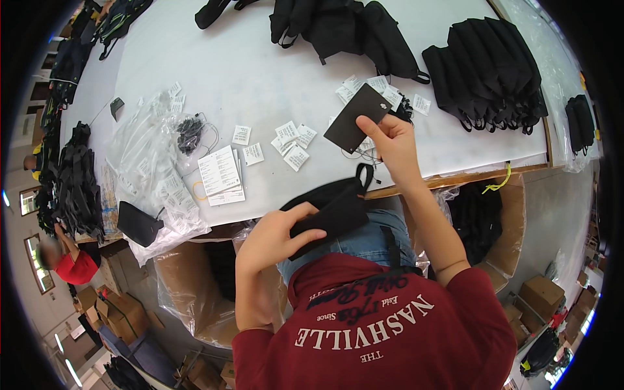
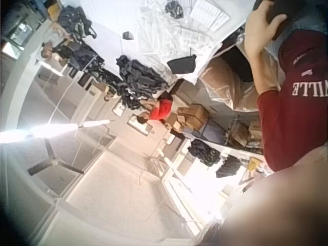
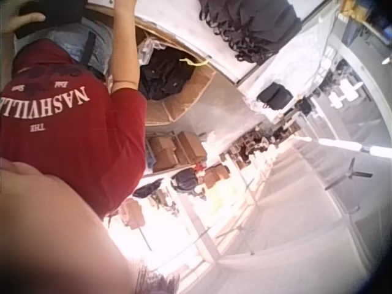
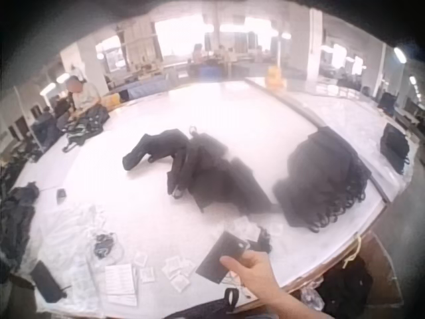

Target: The recorder is packing fanny packs into boxes, including adding tags and silica gel packets.

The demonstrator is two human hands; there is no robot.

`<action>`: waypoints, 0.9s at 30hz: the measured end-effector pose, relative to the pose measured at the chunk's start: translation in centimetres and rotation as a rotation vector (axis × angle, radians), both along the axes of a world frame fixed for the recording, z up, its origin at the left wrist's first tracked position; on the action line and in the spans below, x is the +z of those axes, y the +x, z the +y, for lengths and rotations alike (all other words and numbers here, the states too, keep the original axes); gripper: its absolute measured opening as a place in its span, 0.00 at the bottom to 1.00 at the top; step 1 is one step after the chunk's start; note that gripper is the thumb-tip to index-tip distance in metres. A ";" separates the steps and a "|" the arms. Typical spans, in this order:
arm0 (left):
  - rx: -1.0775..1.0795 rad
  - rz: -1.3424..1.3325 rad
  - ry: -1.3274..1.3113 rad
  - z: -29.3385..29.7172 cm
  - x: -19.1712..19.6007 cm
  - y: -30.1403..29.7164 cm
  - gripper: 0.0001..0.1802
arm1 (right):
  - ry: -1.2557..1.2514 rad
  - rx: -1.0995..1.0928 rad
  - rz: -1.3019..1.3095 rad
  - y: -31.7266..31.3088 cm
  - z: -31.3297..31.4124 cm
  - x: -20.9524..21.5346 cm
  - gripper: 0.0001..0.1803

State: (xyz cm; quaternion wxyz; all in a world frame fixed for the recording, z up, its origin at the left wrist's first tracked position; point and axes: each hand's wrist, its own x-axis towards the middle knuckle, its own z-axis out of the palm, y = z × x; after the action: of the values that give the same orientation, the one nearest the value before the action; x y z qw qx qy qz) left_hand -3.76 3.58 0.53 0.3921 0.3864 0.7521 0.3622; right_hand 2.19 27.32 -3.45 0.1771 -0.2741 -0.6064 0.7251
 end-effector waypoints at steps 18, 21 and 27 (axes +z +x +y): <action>-0.248 0.216 0.090 1.9 -1.8 -1.3 0.10 | 0.663 1.305 -0.231 1.7 0.4 4.3 0.19; 0.224 -0.065 0.181 3.3 -4.3 -3.7 0.11 | 0.733 1.360 -0.240 2.0 0.1 5.0 0.23; 0.339 0.645 0.165 4.5 -9.6 -9.3 0.12 | 0.914 1.270 -0.094 3.0 -0.4 4.5 0.20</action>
State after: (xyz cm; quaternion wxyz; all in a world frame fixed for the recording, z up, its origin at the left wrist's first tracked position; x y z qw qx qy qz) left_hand -13.09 8.13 -9.04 0.0371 0.3811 0.8585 0.3412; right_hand 5.19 26.97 1.05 -0.2021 0.1950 -0.8922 0.3537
